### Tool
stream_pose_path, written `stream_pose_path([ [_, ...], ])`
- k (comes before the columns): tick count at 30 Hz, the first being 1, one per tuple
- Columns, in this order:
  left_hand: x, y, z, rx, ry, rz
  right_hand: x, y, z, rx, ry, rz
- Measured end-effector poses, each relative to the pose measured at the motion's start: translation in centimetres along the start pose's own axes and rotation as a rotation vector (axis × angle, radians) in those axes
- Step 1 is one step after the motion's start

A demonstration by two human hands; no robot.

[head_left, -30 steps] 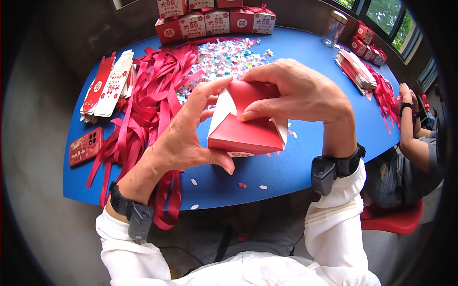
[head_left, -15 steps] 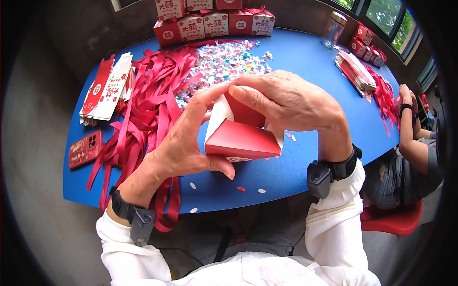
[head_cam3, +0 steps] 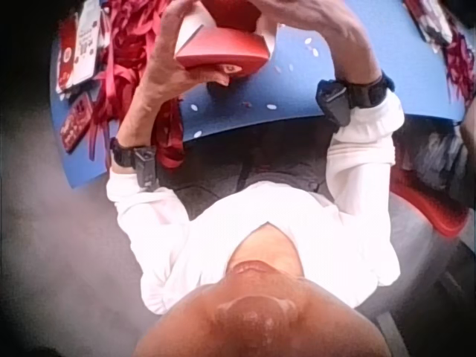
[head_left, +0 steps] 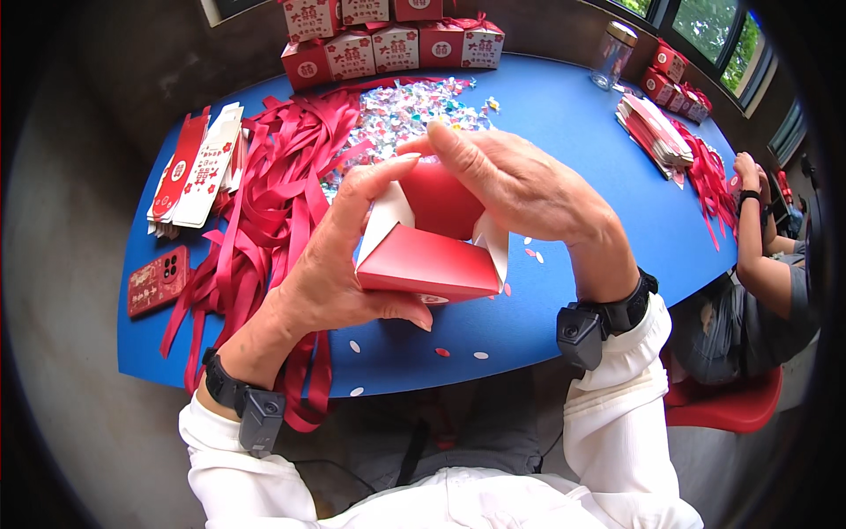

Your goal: Assembling a red decorative box, filling it with candies, and tying it with a ribbon.

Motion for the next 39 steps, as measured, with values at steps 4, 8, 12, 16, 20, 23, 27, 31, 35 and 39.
stream_pose_path([
  [4, -0.2, 0.1, -1.1, -0.098, 0.012, 0.048, -0.7, 0.3, -0.9, -0.079, 0.041, -0.130],
  [8, -0.4, 0.2, -1.7, -0.145, 0.133, 0.115, -1.2, -0.4, -1.7, 0.001, 0.121, -0.019],
  [12, -0.6, 0.2, -2.1, -0.159, 0.267, 0.180, -1.0, -0.2, -1.1, -0.025, 0.142, -0.147],
  [16, -0.5, 0.1, -2.0, -0.180, 0.290, 0.204, -1.4, 0.2, -0.3, -0.021, 0.201, -0.126],
  [20, -0.4, 0.0, -1.9, -0.219, 0.274, 0.182, -0.9, 0.3, -0.1, -0.052, 0.294, -0.160],
  [23, -0.7, 0.0, -2.3, -0.239, 0.289, 0.174, -0.4, 0.4, 0.0, -0.074, 0.302, -0.216],
  [27, -1.2, 0.0, -2.8, -0.241, 0.377, 0.213, 0.4, 0.1, 0.2, -0.057, 0.326, -0.142],
  [31, -1.2, 0.3, -3.2, -0.322, 0.286, 0.182, 0.0, 0.2, -0.4, -0.146, 0.357, -0.296],
  [35, -0.7, 0.1, -4.1, -0.395, 0.118, 0.095, -0.6, 0.8, 0.2, -0.082, 0.352, -0.342],
  [39, -0.4, -0.1, -4.0, -0.491, -0.035, -0.056, -1.0, 1.3, 1.6, -0.195, 0.092, -0.428],
])
Point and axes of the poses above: each hand's wrist, its own y-axis towards the middle knuckle, its own z-axis out of the palm, x = y × z, the point moved 5 cm from there along y, towards the middle knuckle
